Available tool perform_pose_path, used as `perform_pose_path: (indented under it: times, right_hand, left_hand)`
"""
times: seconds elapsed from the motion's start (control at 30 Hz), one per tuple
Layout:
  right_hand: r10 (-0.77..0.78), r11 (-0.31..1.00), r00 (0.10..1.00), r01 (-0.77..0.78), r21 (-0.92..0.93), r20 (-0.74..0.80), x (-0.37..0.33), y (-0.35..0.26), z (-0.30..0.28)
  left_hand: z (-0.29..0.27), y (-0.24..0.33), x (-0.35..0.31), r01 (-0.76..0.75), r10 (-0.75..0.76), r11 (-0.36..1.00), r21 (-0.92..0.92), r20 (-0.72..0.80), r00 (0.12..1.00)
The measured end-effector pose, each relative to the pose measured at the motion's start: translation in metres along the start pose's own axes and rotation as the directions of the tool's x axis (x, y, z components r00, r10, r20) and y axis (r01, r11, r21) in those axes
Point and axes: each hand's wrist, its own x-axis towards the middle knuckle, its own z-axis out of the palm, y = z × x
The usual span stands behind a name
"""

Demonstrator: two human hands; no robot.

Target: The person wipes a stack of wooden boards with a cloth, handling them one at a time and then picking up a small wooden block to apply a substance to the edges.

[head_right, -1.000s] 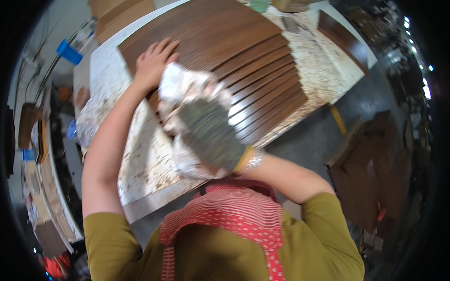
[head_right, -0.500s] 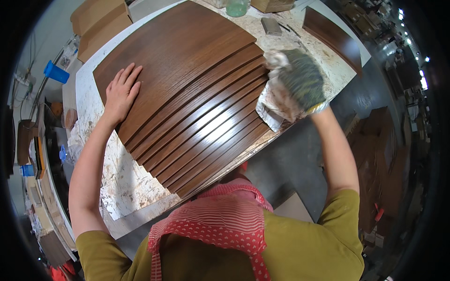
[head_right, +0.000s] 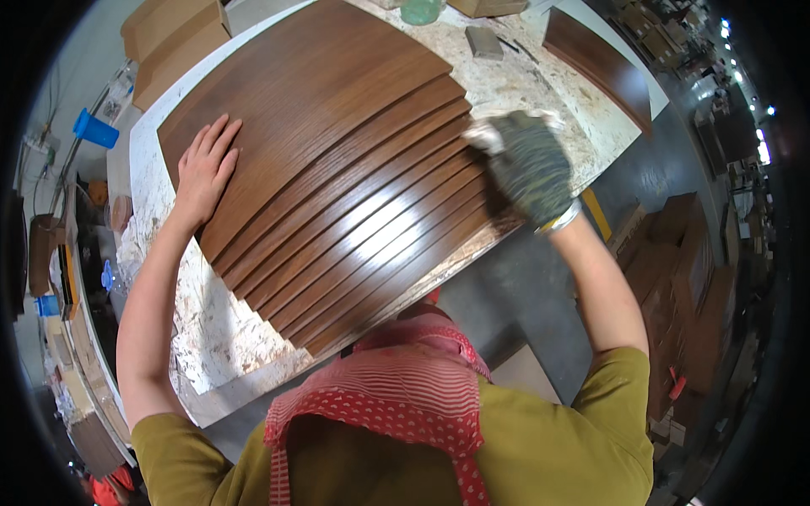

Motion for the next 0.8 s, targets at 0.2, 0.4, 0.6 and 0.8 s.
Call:
perform_pose_path:
  times: [0.2, 0.4, 0.6, 0.8]
  right_hand:
    - [-0.159, 0.987, 0.981, 0.155, -0.045, -0.108, -0.016, -0.042, 0.046]
    - [0.121, 0.992, 0.972, -0.122, 0.007, -0.204, -0.013, -0.028, 0.019]
    - [-0.289, 0.945, 0.942, 0.309, 0.109, -0.171, -0.021, -0.231, 0.056]
    - [-0.222, 0.899, 0.973, 0.228, 0.373, -0.059, -0.009, -0.289, 0.039]
  left_hand:
    - [-0.006, 0.002, 0.004, -0.029, 0.028, 0.999, -0.02, -0.048, 0.998]
    - [0.008, -0.001, 0.0, -0.03, 0.028, 0.999, -0.028, -0.086, 0.996]
    - [0.016, -0.007, -0.001, -0.041, 0.035, 0.999, -0.033, -0.183, 0.983]
    - [0.021, -0.011, 0.003, -0.04, 0.037, 0.999, -0.016, -0.164, 0.986]
